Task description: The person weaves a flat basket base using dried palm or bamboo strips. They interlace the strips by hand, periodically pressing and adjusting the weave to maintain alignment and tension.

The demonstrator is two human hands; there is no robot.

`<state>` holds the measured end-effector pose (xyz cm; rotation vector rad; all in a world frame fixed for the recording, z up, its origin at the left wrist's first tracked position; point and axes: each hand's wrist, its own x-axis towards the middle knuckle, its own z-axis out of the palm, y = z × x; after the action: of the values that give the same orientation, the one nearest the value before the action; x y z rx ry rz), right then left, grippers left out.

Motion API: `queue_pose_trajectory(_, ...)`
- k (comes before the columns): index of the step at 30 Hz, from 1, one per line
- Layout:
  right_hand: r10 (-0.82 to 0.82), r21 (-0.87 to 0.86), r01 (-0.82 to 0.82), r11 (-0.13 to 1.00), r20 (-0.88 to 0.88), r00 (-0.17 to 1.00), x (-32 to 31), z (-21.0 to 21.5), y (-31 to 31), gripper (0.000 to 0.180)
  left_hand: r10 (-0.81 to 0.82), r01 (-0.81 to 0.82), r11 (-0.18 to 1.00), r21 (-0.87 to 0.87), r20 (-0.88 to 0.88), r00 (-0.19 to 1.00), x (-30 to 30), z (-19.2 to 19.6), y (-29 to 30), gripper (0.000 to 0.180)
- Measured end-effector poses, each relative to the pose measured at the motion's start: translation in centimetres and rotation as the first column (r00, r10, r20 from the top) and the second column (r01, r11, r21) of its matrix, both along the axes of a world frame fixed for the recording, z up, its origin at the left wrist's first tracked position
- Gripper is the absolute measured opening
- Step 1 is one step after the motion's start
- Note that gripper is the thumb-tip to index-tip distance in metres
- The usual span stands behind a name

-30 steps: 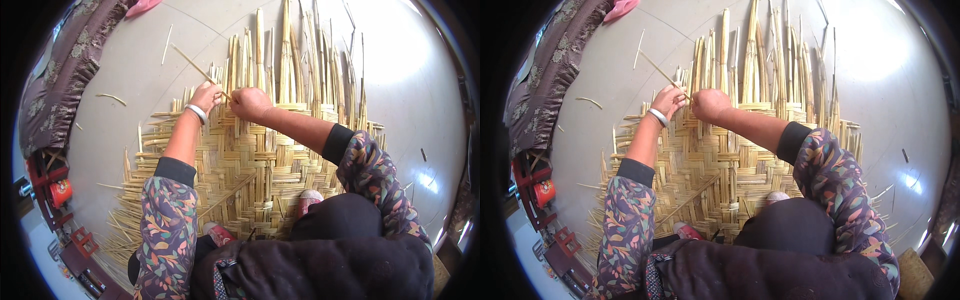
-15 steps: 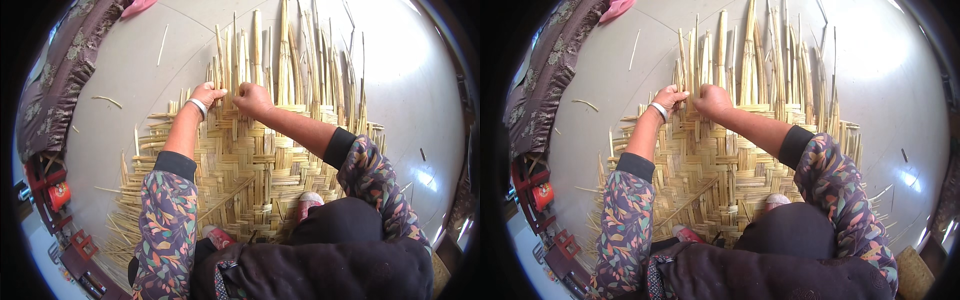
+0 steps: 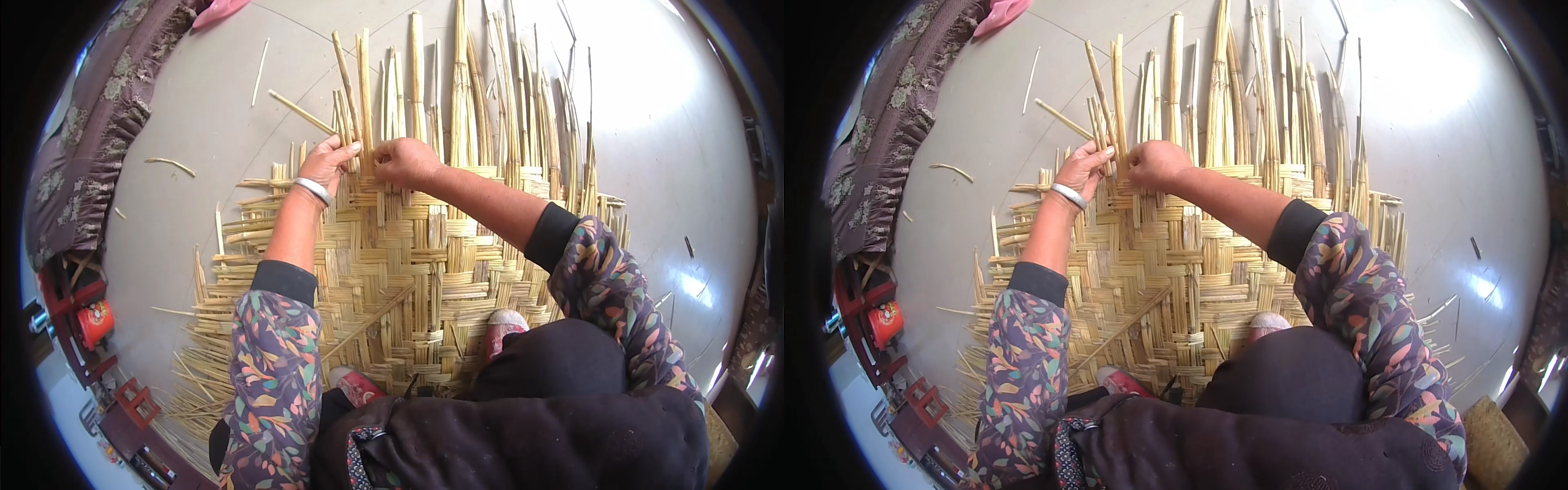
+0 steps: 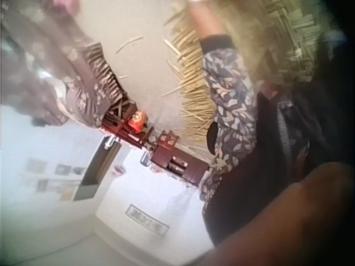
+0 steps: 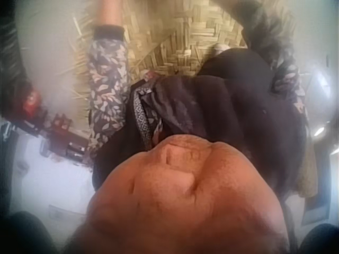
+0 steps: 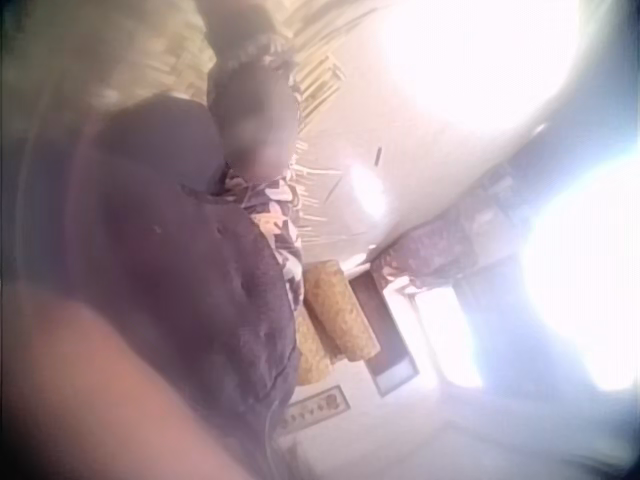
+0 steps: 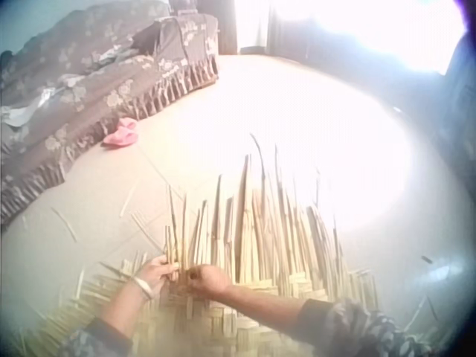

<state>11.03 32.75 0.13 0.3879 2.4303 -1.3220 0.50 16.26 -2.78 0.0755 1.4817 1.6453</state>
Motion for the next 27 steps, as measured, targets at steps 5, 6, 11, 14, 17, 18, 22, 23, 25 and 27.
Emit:
queue_pose_trajectory(5,0.001,0.046,-0.001,0.999,-0.020,1.000,0.1,-1.2,0.1,0.023,0.483,-0.490,0.868,-0.083,-0.090,0.871,2.0,0.9,-0.2,0.020)
queue_pose_trajectory(6,-0.012,0.043,0.015,0.999,-0.059,0.998,0.3,-1.4,-0.1,0.021,0.464,-0.491,0.853,-0.177,-0.176,0.868,2.5,1.1,-0.5,0.019)
queue_pose_trajectory(11,-0.049,0.039,0.062,0.997,-0.283,0.958,1.4,-2.8,-0.3,0.019,0.198,-0.537,0.701,-0.470,-0.594,0.779,3.8,0.6,-1.4,0.014)
queue_pose_trajectory(14,-0.018,0.068,0.045,0.997,-0.356,0.934,2.7,-2.3,-0.7,0.019,-0.022,-0.562,0.583,-0.587,-0.703,0.711,4.3,0.4,-1.8,0.014)
queue_pose_trajectory(17,0.134,0.201,-0.070,0.977,-0.325,0.936,3.8,-1.4,-0.9,0.021,-0.095,-0.552,0.540,-0.635,-0.698,0.710,4.9,1.0,-1.9,0.015)
queue_pose_trajectory(18,0.193,0.269,-0.099,0.958,-0.350,0.917,4.2,-1.5,-0.9,0.021,-0.113,-0.542,0.526,-0.655,-0.686,0.719,5.0,1.1,-1.7,0.015)
queue_pose_trajectory(22,0.408,0.460,-0.199,0.865,-0.414,0.814,5.4,-2.5,-0.8,0.027,-0.155,-0.533,0.458,-0.711,-0.654,0.741,5.6,0.8,-1.4,0.015)
queue_pose_trajectory(23,0.444,0.495,-0.202,0.845,-0.439,0.781,5.8,-2.5,-0.8,0.027,-0.202,-0.539,0.454,-0.709,-0.671,0.713,5.9,0.6,-1.6,0.020)
queue_pose_trajectory(25,0.517,0.528,-0.294,0.797,-0.343,0.784,6.4,-1.7,-0.8,0.034,-0.081,-0.598,0.503,-0.624,-0.723,0.686,7.1,1.0,-0.8,0.024)
queue_pose_trajectory(27,0.536,0.582,-0.268,0.768,-0.353,0.767,6.9,-2.0,-1.2,0.038,-0.126,-0.646,0.522,-0.557,-0.799,0.587,8.3,0.5,-1.3,0.040)
